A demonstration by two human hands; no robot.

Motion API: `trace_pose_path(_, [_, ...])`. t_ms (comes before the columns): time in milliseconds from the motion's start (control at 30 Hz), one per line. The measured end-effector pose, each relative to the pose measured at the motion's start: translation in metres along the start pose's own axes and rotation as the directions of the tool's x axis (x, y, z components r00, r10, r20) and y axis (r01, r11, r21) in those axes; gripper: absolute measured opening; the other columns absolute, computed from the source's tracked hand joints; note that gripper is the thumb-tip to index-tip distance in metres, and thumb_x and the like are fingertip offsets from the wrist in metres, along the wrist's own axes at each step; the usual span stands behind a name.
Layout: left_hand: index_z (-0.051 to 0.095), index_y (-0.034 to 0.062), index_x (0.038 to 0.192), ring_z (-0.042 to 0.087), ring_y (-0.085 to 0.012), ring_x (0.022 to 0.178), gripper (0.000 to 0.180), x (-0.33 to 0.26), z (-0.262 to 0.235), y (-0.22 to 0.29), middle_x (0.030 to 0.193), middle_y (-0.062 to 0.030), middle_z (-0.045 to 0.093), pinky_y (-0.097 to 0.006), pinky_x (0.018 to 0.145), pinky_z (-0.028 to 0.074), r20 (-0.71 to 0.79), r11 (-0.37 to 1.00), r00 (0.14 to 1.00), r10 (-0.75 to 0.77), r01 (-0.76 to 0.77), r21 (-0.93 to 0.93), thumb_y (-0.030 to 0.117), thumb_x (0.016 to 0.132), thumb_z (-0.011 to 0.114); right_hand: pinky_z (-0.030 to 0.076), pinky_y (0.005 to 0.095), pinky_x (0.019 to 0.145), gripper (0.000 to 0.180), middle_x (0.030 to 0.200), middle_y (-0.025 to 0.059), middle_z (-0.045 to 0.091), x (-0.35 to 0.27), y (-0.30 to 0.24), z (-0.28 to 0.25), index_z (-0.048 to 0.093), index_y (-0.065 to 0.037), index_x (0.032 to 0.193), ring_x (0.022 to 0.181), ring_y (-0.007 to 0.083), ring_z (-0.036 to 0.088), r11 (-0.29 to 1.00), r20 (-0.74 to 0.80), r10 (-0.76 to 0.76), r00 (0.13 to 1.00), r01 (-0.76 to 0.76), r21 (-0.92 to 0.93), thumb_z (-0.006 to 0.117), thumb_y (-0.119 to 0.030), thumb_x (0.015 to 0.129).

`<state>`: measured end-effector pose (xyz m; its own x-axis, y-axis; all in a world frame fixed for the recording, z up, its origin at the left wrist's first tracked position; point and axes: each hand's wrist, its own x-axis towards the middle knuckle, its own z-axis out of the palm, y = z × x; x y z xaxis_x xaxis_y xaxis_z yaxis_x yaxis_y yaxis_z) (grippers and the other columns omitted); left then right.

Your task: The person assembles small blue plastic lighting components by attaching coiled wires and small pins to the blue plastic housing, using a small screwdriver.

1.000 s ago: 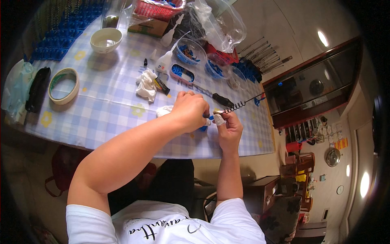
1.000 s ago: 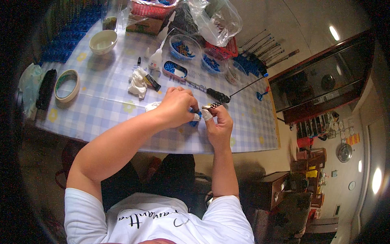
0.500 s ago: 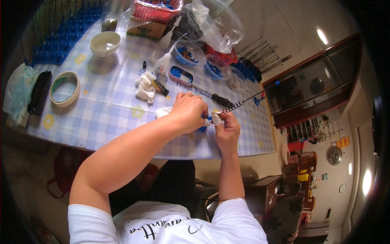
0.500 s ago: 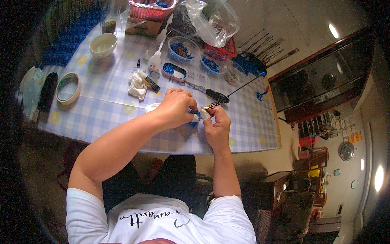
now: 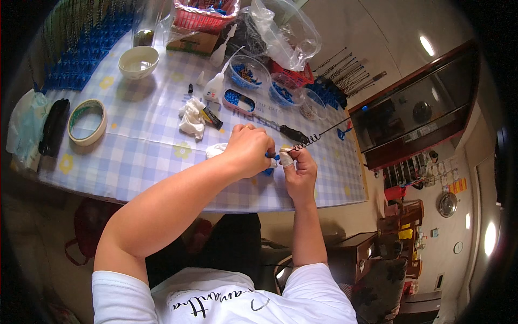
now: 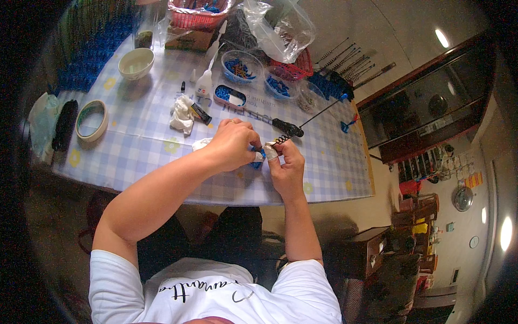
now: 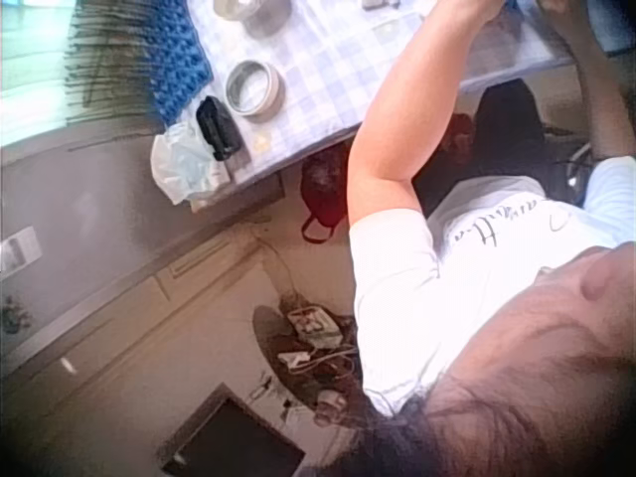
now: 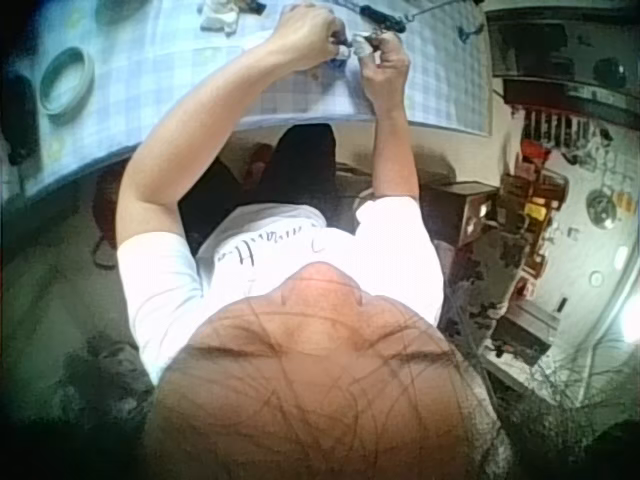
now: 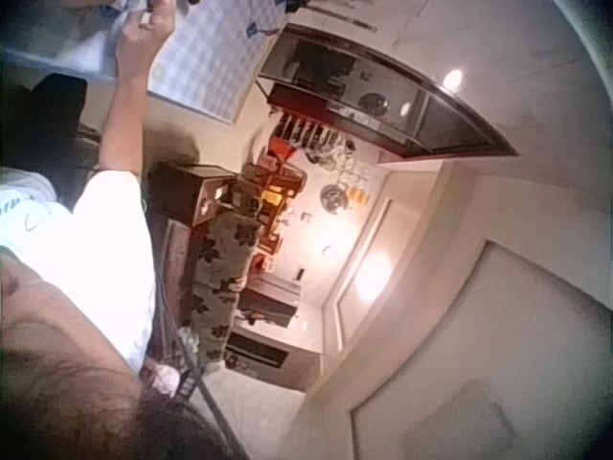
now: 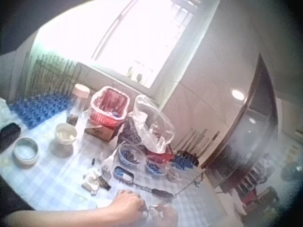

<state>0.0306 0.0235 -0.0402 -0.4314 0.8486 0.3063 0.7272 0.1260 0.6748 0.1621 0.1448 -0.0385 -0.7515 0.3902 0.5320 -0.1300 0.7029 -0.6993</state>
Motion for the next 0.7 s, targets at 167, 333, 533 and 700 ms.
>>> trace_pose_path(167, [0.073,0.0098,0.085,0.056,-0.0286,0.097,0.022,0.0010,-0.0004,0.0019,0.088,-0.0076,0.064,-0.040,0.091,0.035,0.007,1.000,1.000,0.000,0.000,-0.011,0.019,0.065,0.072,0.046,0.0269,0.066,0.010,0.079,0.0047,0.058,-0.0004,-0.0005,-0.0014,0.060,-0.001,0.086,0.071,0.0128,0.055,0.999,0.003,0.013,1.000,-0.013,-0.037,0.066,-0.009,0.085])
trace_pose_path(333, [0.074,0.0142,0.082,0.056,-0.0280,0.097,0.018,0.0000,0.0013,0.0006,0.087,-0.0067,0.066,-0.040,0.091,0.035,-0.040,0.999,0.999,0.022,-0.020,0.029,0.020,0.064,0.074,0.046,0.0270,0.065,0.010,0.077,0.0049,0.058,0.0026,-0.0059,-0.0011,0.059,0.000,0.084,0.070,0.0128,0.055,0.996,0.013,-0.016,1.000,0.017,-0.083,0.066,-0.008,0.084])
trace_pose_path(533, [0.072,0.0100,0.085,0.055,-0.0295,0.100,0.023,0.0010,0.0000,0.0031,0.091,-0.0075,0.065,-0.041,0.094,0.035,0.009,1.000,1.000,-0.006,0.006,0.030,0.018,0.064,0.073,0.046,0.0275,0.065,0.010,0.076,0.0059,0.056,0.0022,-0.0033,-0.0018,0.058,0.000,0.084,0.069,0.0146,0.055,0.995,0.002,-0.021,1.000,0.021,-0.098,0.066,-0.006,0.083])
trace_pose_path(700, [0.073,0.0137,0.082,0.056,-0.0293,0.098,0.019,0.0003,0.0030,0.0002,0.088,-0.0066,0.065,-0.042,0.091,0.035,-0.053,0.997,0.997,0.053,-0.050,0.059,0.022,0.065,0.074,0.045,0.0278,0.065,0.011,0.076,0.0064,0.056,0.0012,-0.0021,-0.0013,0.058,0.000,0.084,0.069,0.0153,0.055,0.994,-0.005,-0.017,1.000,0.016,-0.112,0.066,-0.006,0.082])
